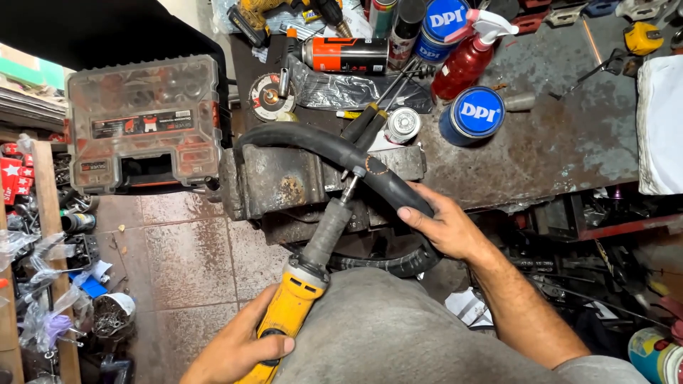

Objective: Removing a bicycle tire from a rim using a reciprocating saw and a screwdriver at a repair station.

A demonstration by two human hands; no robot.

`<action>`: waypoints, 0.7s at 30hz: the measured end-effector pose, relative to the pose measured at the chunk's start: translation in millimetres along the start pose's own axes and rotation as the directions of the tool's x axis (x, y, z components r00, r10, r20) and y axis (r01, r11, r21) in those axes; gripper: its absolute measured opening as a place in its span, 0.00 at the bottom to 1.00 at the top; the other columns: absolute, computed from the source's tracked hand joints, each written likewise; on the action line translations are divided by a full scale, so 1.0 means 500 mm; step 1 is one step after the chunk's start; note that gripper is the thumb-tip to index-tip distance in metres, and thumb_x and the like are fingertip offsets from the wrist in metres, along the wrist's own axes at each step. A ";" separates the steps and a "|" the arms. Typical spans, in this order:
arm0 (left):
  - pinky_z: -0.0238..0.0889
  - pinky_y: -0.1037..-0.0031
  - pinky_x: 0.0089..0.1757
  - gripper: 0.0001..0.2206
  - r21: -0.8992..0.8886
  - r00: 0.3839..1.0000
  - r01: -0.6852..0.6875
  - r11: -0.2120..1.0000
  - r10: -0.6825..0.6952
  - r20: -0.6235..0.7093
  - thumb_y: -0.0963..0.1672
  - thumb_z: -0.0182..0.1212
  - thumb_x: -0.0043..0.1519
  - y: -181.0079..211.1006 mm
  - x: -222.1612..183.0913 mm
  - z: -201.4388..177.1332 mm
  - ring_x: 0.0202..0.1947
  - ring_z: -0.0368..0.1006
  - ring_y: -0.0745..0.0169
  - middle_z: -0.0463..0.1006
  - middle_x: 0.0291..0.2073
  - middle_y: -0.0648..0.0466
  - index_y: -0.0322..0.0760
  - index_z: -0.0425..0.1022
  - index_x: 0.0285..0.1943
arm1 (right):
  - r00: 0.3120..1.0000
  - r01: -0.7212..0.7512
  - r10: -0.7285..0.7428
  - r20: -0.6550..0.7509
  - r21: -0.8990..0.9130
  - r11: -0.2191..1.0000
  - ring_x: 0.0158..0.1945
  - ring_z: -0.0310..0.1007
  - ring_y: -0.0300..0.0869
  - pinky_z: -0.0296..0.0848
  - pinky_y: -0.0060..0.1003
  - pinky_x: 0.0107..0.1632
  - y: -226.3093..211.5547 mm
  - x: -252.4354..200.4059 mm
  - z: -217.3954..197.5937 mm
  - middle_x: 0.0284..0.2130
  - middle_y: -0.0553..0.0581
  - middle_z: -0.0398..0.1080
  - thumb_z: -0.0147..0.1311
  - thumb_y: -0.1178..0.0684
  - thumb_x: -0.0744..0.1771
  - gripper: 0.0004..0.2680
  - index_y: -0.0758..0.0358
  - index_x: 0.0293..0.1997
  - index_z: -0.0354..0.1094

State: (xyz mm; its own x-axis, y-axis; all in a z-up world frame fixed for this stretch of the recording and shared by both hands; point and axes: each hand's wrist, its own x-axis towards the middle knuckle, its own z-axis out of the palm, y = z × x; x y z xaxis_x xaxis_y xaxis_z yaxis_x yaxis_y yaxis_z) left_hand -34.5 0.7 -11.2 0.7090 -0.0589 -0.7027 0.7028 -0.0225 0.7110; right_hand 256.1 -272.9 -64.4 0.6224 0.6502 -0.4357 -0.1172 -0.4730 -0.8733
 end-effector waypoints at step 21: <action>0.65 0.78 0.54 0.40 0.246 0.993 0.070 0.967 -0.090 0.073 0.52 0.69 0.47 0.037 0.014 -0.001 0.53 0.73 0.72 0.79 0.57 0.64 0.50 0.64 0.74 | 0.997 0.072 -0.072 -0.019 0.003 0.997 0.58 0.74 0.36 0.69 0.33 0.63 0.008 -0.001 0.006 0.57 0.47 0.76 0.56 0.40 0.66 0.22 0.55 0.69 0.67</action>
State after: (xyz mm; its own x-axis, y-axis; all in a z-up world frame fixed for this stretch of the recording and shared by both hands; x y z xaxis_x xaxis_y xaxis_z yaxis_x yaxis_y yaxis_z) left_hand -16.5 0.5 -3.0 0.6366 -0.1296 -0.7602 0.7145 -0.2718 0.6447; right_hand 253.1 -273.5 -68.4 0.6438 0.6711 -0.3677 -0.0749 -0.4230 -0.9030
